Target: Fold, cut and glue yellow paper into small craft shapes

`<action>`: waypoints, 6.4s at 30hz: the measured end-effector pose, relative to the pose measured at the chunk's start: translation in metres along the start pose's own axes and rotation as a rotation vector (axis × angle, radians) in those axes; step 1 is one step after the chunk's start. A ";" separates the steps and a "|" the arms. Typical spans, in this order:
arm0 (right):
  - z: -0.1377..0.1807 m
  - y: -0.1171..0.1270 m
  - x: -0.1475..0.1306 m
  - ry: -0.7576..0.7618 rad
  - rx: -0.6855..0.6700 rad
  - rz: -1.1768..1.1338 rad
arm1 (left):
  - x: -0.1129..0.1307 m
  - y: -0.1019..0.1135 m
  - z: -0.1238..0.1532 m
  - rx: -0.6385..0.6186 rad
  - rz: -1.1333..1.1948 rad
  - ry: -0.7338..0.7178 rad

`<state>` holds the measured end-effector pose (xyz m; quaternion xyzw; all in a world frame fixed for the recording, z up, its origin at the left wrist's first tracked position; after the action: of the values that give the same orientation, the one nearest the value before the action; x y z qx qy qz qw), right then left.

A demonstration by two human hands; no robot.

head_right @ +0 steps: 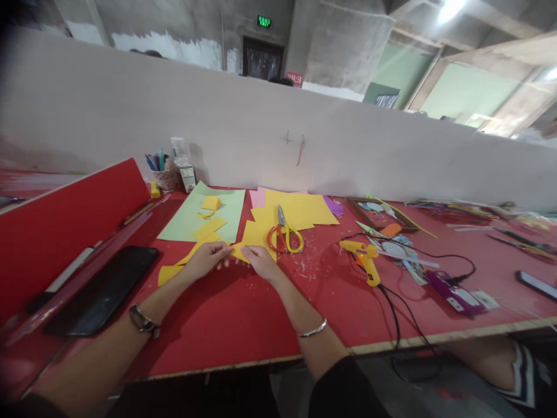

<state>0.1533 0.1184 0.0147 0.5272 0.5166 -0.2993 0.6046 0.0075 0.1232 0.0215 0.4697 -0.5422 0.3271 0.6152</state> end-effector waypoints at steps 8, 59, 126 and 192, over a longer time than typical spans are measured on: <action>0.001 -0.001 0.001 -0.014 0.076 0.089 | 0.001 -0.001 0.002 -0.057 -0.005 -0.009; 0.003 -0.006 -0.008 0.018 -0.209 0.061 | -0.004 0.001 -0.002 0.070 -0.015 0.005; 0.005 0.006 -0.018 0.058 0.053 1.300 | -0.008 0.012 -0.005 0.487 0.258 -0.040; 0.125 0.018 0.002 0.146 -0.136 0.784 | 0.010 0.033 0.022 -0.094 -1.160 -0.331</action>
<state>0.2092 0.0054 0.0073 0.6629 0.3365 0.0270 0.6683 -0.0284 0.1128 0.0384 0.7058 -0.3001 -0.1634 0.6206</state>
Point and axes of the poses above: each hand's wrist, its own z-axis away from the middle knuckle, its own y-axis out of the back of the hand, x = y × z, the point moved 1 cm from there along -z, towards the middle knuckle
